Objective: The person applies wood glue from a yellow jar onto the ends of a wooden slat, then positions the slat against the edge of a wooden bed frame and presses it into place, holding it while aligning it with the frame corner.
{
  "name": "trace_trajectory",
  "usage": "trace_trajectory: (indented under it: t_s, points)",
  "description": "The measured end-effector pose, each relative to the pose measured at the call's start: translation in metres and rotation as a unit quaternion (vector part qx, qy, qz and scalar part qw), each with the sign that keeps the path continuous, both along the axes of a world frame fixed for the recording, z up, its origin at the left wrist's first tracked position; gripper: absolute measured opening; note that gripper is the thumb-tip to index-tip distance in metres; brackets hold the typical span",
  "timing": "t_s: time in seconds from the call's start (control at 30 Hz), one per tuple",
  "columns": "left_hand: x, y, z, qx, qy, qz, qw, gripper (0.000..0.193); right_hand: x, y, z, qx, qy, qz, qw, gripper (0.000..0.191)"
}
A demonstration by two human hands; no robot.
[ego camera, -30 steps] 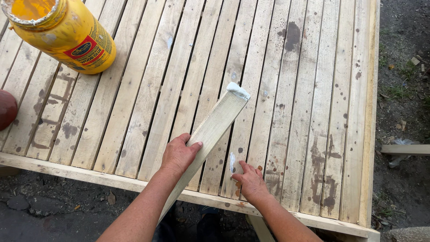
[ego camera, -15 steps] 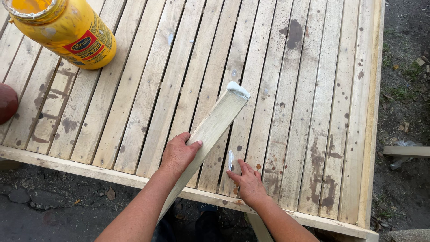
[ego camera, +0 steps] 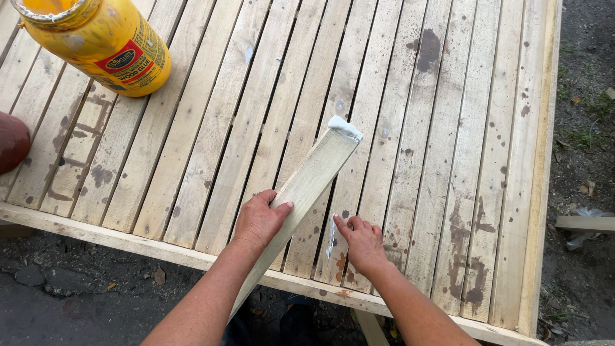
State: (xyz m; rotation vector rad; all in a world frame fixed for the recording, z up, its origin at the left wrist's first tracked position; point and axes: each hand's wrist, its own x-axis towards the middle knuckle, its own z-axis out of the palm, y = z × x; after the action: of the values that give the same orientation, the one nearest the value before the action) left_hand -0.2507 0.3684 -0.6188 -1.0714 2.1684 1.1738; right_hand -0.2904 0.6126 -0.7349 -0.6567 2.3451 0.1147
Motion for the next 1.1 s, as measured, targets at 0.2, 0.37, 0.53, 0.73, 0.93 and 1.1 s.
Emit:
trace_trajectory:
  t_s: [0.2,0.37,0.53,0.73,0.93,1.1]
  points:
    - [-0.001,0.002,-0.002,0.007,-0.003,-0.001,1.0,0.053,-0.002,-0.002,0.01,0.076,0.041,0.102,0.991,0.091]
    - [-0.004,0.007,0.004,0.01,-0.023,0.001,1.0,0.048,0.008,0.002,0.021,0.149,0.014,0.176,0.973,0.094]
    - [-0.008,0.006,0.009,0.021,-0.014,0.002,1.0,0.046,0.016,0.009,0.028,0.113,-0.001,0.17,0.979,0.088]
    - [-0.009,0.002,0.003,0.012,0.006,0.005,1.0,0.05,0.022,0.016,0.031,0.087,-0.026,0.193,0.977,0.09]
    - [-0.006,-0.003,-0.001,0.004,0.024,-0.007,1.0,0.048,0.037,0.03,0.007,0.046,-0.051,0.21,0.975,0.076]
    - [-0.005,-0.009,-0.004,0.014,0.035,0.015,0.999,0.044,0.013,0.01,-0.015,-0.113,0.052,-0.006,0.992,0.082]
